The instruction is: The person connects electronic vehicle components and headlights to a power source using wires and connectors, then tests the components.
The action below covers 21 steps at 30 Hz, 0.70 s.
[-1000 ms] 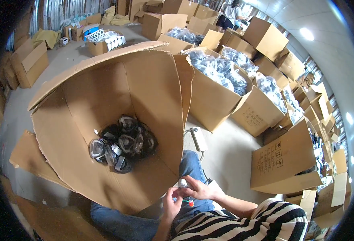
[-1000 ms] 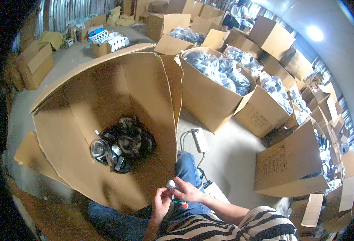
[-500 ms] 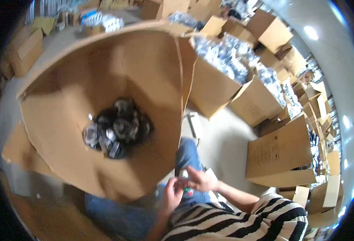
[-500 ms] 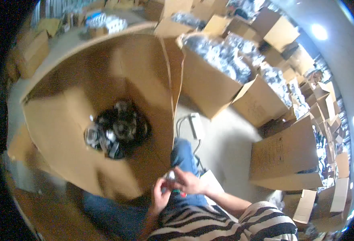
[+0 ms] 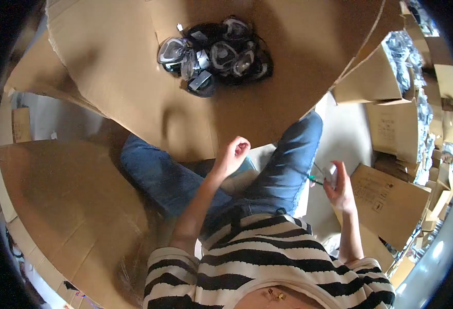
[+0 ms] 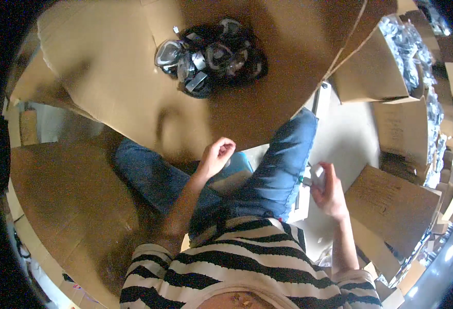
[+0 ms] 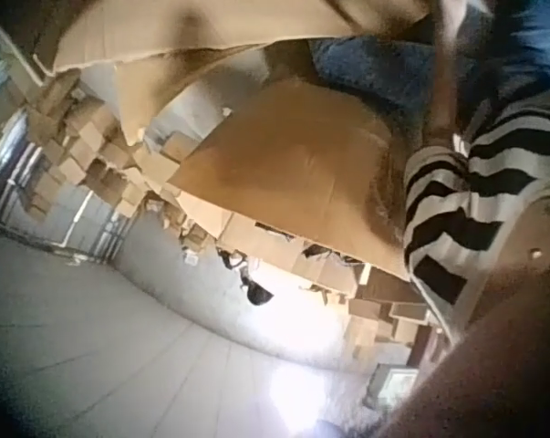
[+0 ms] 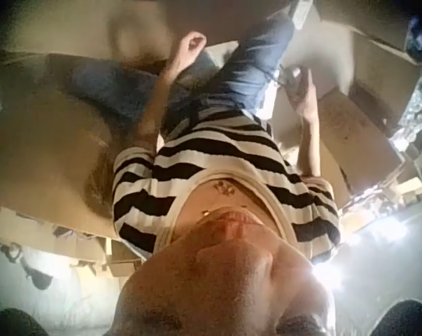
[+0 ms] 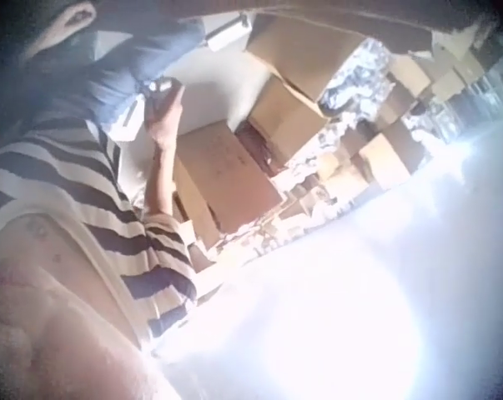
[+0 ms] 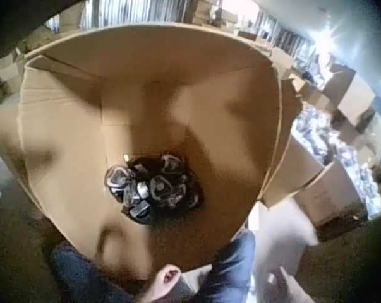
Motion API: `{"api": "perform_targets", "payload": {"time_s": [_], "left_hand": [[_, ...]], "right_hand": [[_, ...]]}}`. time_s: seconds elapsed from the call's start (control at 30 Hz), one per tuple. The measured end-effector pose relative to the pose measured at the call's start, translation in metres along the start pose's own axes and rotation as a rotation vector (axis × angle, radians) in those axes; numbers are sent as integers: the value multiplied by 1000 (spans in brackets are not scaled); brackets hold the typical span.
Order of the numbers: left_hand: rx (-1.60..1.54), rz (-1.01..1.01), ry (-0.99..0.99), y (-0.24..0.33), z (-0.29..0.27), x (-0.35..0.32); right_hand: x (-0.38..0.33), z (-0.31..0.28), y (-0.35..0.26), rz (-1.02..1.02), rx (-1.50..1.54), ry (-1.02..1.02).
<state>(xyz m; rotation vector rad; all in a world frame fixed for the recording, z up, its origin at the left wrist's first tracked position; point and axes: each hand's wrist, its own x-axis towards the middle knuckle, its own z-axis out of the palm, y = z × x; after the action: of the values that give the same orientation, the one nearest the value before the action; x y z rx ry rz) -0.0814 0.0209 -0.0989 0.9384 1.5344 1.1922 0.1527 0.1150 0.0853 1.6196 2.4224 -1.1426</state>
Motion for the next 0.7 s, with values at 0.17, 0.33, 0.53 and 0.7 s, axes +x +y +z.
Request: {"api": "perform_targets", "payload": {"time_s": [0.17, 0.33, 0.53, 0.7], "left_hand": [[174, -2, 111, -43, -29, 56], [491, -30, 250, -71, -72, 151], [750, -5, 308, -96, -106, 262], [606, -250, 219, -141, -119, 335]], "right_hand": [[-2, 20, -2, -9, 129, -171], [10, 30, -9, 194, 189, -278], [31, 35, -16, 275, 317, -334], [50, 34, -20, 405, 302, -463]]}}
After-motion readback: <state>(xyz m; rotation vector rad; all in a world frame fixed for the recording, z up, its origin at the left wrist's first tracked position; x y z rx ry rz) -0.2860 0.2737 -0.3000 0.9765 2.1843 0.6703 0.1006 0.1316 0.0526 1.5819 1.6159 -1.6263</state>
